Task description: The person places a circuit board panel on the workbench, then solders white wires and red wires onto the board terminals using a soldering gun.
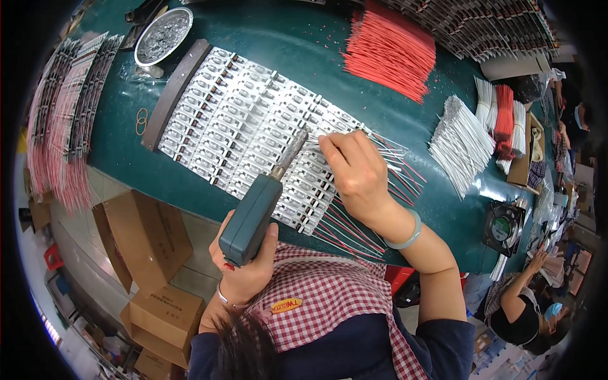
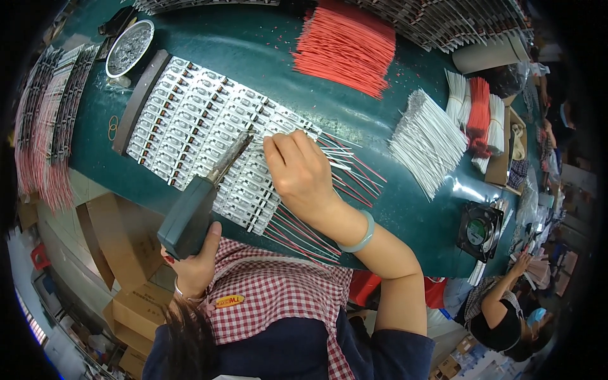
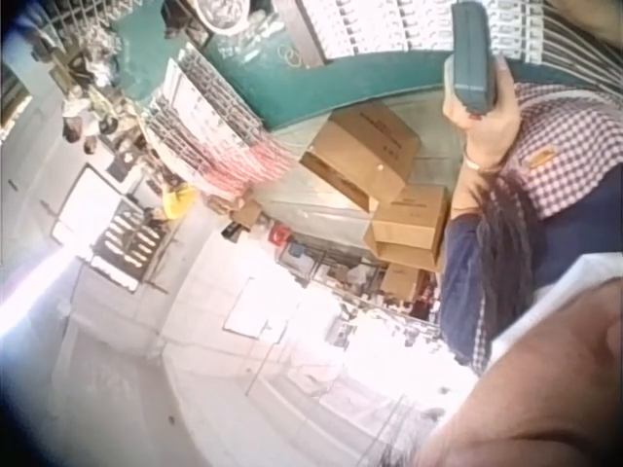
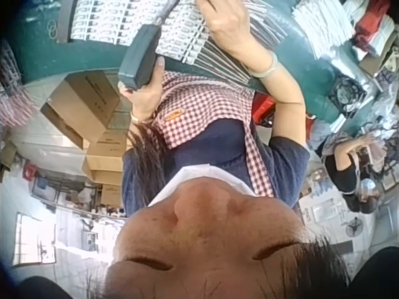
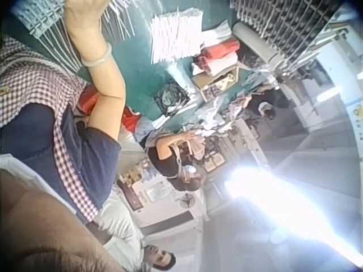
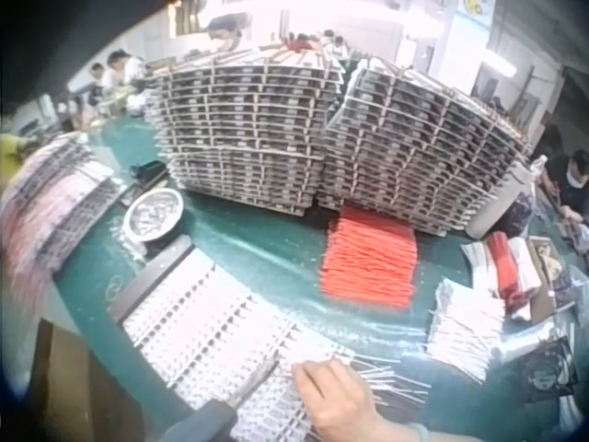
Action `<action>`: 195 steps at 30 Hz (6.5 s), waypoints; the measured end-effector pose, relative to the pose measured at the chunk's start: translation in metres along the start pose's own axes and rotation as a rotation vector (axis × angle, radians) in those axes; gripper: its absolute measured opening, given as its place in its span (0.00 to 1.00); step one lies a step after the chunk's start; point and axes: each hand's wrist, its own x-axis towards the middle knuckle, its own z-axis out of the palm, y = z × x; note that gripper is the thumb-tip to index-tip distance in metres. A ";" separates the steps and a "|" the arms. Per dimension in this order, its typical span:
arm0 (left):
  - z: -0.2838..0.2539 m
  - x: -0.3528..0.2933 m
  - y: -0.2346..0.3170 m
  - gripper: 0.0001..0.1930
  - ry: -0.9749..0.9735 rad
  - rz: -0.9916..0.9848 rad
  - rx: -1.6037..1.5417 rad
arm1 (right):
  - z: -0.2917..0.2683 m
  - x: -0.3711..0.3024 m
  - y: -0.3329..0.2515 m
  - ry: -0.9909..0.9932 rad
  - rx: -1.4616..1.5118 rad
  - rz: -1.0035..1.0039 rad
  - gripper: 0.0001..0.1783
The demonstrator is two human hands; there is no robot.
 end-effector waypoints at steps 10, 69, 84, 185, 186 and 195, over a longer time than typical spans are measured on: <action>0.001 0.000 0.002 0.10 -0.054 -0.045 -0.040 | 0.001 0.001 0.000 -0.029 -0.004 -0.015 0.20; -0.012 -0.012 0.000 0.09 -0.073 -0.081 0.021 | -0.002 -0.007 -0.011 -0.040 -0.003 -0.014 0.20; -0.013 -0.018 0.000 0.11 0.067 -0.003 0.034 | -0.001 -0.010 -0.012 0.030 0.008 -0.088 0.19; -0.034 -0.045 -0.013 0.11 -0.056 -0.011 0.065 | 0.002 -0.022 -0.045 -0.055 0.027 -0.044 0.20; -0.034 -0.044 -0.012 0.11 -0.070 -0.014 0.087 | 0.002 -0.022 -0.044 -0.063 0.026 -0.044 0.20; -0.034 -0.050 -0.015 0.11 -0.029 -0.013 0.048 | 0.003 -0.023 -0.044 -0.050 0.009 -0.102 0.20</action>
